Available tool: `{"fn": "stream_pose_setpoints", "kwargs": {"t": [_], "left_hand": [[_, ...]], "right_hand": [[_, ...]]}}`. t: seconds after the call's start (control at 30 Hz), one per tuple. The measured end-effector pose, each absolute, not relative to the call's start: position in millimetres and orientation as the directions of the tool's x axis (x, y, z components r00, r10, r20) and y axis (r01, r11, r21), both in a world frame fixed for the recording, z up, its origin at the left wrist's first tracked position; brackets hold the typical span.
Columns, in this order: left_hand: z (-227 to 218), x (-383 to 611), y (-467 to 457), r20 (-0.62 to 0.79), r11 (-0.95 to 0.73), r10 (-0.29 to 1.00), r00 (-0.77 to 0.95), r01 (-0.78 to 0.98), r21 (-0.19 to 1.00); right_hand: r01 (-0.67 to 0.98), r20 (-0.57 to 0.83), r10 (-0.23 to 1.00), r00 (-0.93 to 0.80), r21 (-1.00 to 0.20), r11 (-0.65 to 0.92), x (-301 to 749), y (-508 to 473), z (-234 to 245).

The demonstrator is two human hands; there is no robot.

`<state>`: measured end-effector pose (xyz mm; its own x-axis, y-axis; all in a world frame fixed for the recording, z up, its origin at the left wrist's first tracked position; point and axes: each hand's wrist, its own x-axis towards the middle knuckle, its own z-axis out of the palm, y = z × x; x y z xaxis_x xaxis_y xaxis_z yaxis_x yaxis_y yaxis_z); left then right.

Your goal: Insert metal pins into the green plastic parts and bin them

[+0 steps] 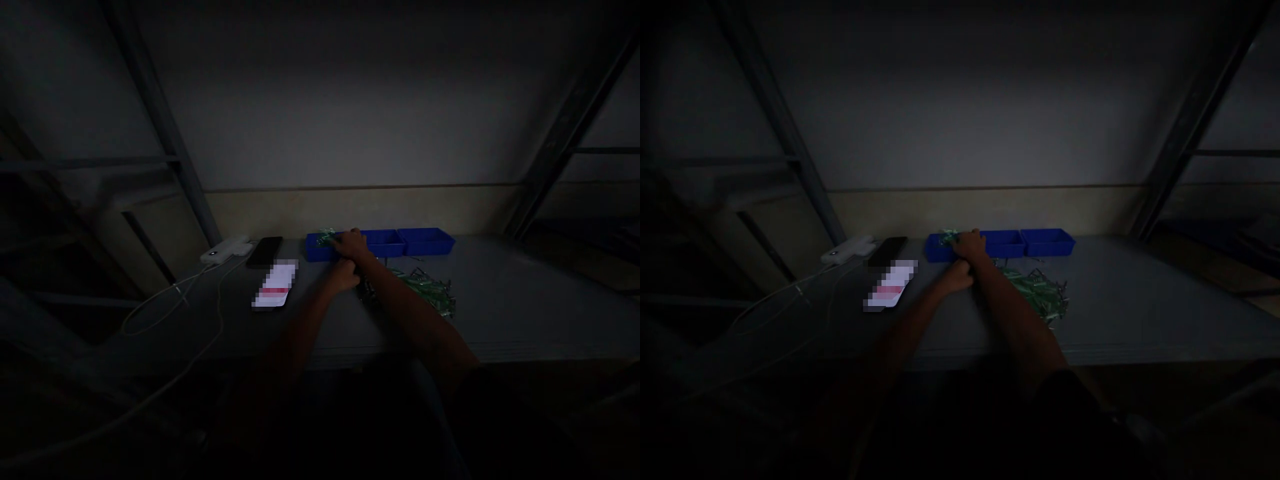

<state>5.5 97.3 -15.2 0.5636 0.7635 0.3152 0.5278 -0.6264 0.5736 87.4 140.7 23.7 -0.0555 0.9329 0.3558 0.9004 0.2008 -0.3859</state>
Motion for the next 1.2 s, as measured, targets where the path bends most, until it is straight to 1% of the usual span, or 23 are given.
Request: {"fn": "stream_pose_setpoints", "kwargs": {"t": [0.03, 0.07, 0.13, 0.2, 0.33, 0.4, 0.5, 0.6, 0.73, 0.83, 0.93, 1.0, 1.07, 1.13, 1.2], "left_hand": [[-15.0, 5.6, 97.2, 0.311, -0.638, 0.754, 0.579, 0.531, 0.558], [-14.5, 5.8, 96.9, 0.301, -0.651, 0.743, 0.597, 0.542, 0.531], [-12.5, 6.1, 95.6, 0.278, -0.670, 0.732, 0.622, 0.583, 0.461], [-10.4, 6.1, 93.4, 0.271, -0.670, 0.739, 0.617, 0.629, 0.396], [-7.4, 7.4, 86.3, 0.303, -0.644, 0.765, 0.569, 0.681, 0.348], [-5.5, 10.0, 81.2, 0.325, -0.666, 0.746, 0.581, 0.669, 0.331], [-1.2, 16.5, 71.5, 0.379, -0.755, 0.656, 0.653, 0.572, 0.321], [3.5, 24.2, 60.7, 0.420, -0.838, 0.544, 0.726, 0.448, 0.311], [4.8, 33.2, 50.4, 0.385, -0.890, 0.451, 0.805, 0.372, 0.264], [1.6, 39.7, 46.3, 0.350, -0.897, 0.442, 0.826, 0.398, 0.193], [-0.6, 44.6, 44.8, 0.352, -0.874, 0.483, 0.802, 0.467, 0.137], [0.3, 44.6, 46.9, 0.388, -0.848, 0.522, 0.760, 0.510, 0.141], [3.1, 40.3, 52.4, 0.451, -0.812, 0.571, 0.685, 0.553, 0.189], [7.0, 32.0, 61.0, 0.526, -0.750, 0.644, 0.555, 0.594, 0.292], [11.3, 21.4, 70.8, 0.581, -0.668, 0.720, 0.380, 0.606, 0.432]], "right_hand": [[0.893, 0.353, 0.934, -0.051, -0.403, 0.201, 89.7, 141.6, 23.1], [0.882, 0.381, 0.923, -0.050, -0.416, 0.220, 93.6, 141.2, 23.8], [0.859, 0.490, 0.871, -0.040, -0.428, 0.280, 106.7, 136.9, 28.4], [0.843, 0.589, 0.808, 0.008, -0.439, 0.311, 125.5, 128.8, 34.6], [0.823, 0.687, 0.715, 0.133, -0.478, 0.307, 168.3, 106.2, 37.4], [0.802, 0.702, 0.677, 0.221, -0.526, 0.283, 185.3, 95.9, 33.6], [0.765, 0.708, 0.633, 0.313, -0.583, 0.273, 198.3, 85.9, 29.4], [0.760, 0.738, 0.600, 0.309, -0.571, 0.311, 197.1, 81.3, 30.4], [0.755, 0.723, 0.647, 0.242, -0.559, 0.343, 188.3, 80.9, 29.9], [0.759, 0.709, 0.670, 0.220, -0.556, 0.339, 184.7, 81.5, 25.6], [0.770, 0.709, 0.676, 0.198, -0.540, 0.341, 182.4, 79.7, 22.4], [0.775, 0.710, 0.679, 0.190, -0.532, 0.340, 180.0, 77.1, 21.9], [0.769, 0.697, 0.693, 0.186, -0.542, 0.338, 177.0, 74.6, 22.0], [0.744, 0.669, 0.718, 0.192, -0.577, 0.338, 174.7, 73.1, 21.9], [0.691, 0.630, 0.743, 0.224, -0.640, 0.335, 173.7, 73.2, 21.5]]}}
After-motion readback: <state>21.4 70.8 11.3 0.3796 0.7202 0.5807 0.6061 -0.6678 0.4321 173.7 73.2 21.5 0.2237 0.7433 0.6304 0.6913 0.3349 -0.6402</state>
